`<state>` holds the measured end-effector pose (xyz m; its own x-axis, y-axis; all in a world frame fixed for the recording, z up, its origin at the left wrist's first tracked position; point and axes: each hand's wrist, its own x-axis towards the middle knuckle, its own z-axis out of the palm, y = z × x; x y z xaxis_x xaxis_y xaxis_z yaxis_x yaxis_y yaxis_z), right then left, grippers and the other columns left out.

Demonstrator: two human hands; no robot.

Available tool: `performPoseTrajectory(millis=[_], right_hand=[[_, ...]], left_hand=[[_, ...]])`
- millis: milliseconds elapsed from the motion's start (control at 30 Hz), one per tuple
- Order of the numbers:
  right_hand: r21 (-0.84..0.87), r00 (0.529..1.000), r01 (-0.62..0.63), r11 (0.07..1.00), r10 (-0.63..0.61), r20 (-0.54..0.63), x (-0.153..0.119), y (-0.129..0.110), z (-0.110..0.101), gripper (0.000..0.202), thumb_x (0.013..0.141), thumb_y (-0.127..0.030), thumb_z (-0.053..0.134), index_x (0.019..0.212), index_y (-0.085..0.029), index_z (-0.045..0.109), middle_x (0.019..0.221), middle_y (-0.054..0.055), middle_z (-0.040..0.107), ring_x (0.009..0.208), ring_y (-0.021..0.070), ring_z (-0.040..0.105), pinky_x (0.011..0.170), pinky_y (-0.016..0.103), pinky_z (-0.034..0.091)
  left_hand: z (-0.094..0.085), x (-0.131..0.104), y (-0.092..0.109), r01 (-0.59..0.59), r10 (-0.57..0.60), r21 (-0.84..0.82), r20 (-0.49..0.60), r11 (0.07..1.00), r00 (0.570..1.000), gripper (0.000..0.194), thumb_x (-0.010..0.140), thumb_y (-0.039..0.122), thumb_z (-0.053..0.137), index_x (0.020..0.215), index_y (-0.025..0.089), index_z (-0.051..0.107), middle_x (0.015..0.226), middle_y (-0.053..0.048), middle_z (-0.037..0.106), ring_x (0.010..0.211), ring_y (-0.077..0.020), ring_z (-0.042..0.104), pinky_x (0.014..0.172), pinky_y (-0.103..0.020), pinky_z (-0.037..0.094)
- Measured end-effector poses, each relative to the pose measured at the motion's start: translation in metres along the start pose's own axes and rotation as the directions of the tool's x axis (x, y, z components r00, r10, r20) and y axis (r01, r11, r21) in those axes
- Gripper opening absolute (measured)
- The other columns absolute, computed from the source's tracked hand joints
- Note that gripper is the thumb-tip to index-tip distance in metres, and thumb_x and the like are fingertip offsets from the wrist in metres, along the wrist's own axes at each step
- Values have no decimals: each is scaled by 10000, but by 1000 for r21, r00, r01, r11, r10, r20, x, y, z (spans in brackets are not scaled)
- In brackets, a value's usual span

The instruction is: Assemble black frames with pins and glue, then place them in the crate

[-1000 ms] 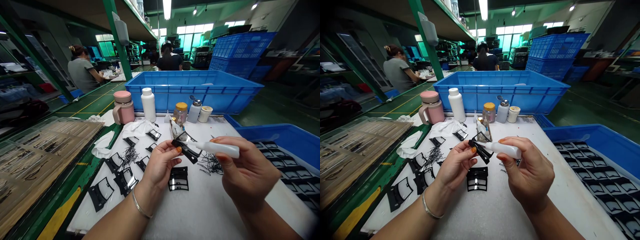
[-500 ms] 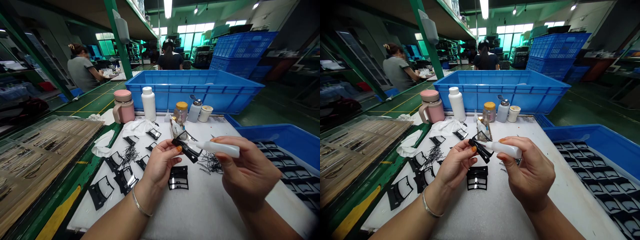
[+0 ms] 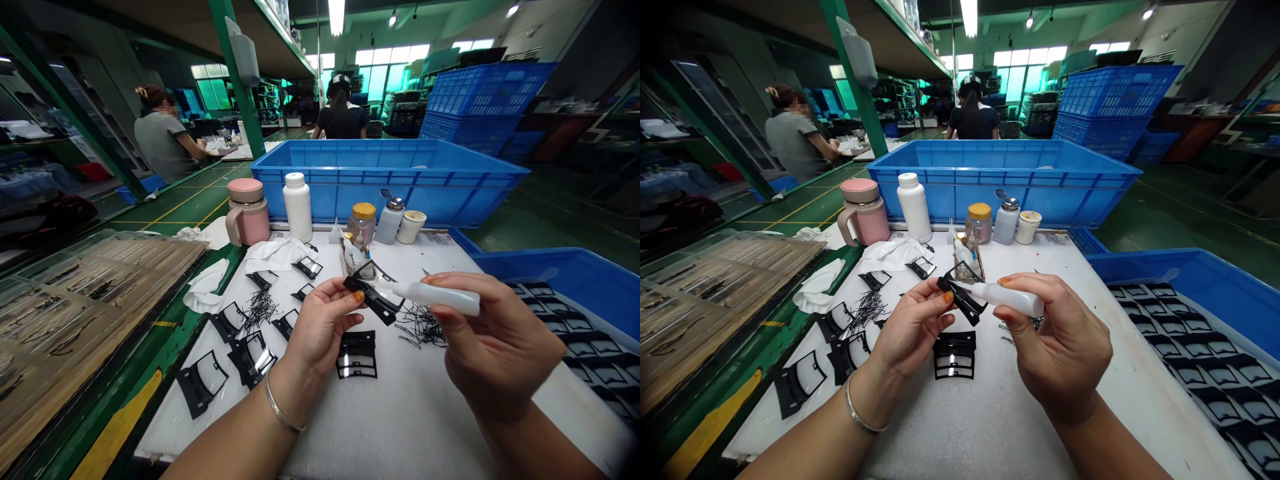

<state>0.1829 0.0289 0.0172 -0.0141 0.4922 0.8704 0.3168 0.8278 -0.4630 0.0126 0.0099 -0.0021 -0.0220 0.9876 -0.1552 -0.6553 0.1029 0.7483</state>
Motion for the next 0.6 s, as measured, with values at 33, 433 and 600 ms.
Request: performPoseTrajectory(millis=[33, 433, 600], right_hand=[[-4, 1000, 5, 1000, -5, 2, 0, 0, 0, 194, 776, -162, 728, 968, -187, 708, 882, 44, 699, 825, 213, 646, 721, 351, 495], [-18, 1000, 31, 999, -31, 2, 0, 1, -1, 227, 762, -138, 734, 983, -181, 705, 885, 49, 703, 821, 215, 649, 725, 351, 500], [1, 1000, -9, 1000, 9, -24, 0, -1, 0, 173, 776, -159, 720, 946, -186, 705, 858, 45, 697, 808, 215, 645, 685, 342, 496]], left_hand=[[0, 0, 0, -1, 1, 0, -1, 1000, 1000, 191, 703, 136, 787, 845, 147, 660, 807, -2, 606, 724, -86, 596, 598, -174, 488], [0, -1, 1, 3, -3, -1, -5, 1000, 1000, 211, 697, 138, 792, 854, 143, 651, 813, 0, 600, 732, -85, 594, 599, -174, 494], [-1, 0, 1, -4, 4, 6, -3, 1000, 1000, 205, 697, 145, 793, 844, 141, 650, 814, 1, 600, 719, -80, 591, 599, -173, 494]])
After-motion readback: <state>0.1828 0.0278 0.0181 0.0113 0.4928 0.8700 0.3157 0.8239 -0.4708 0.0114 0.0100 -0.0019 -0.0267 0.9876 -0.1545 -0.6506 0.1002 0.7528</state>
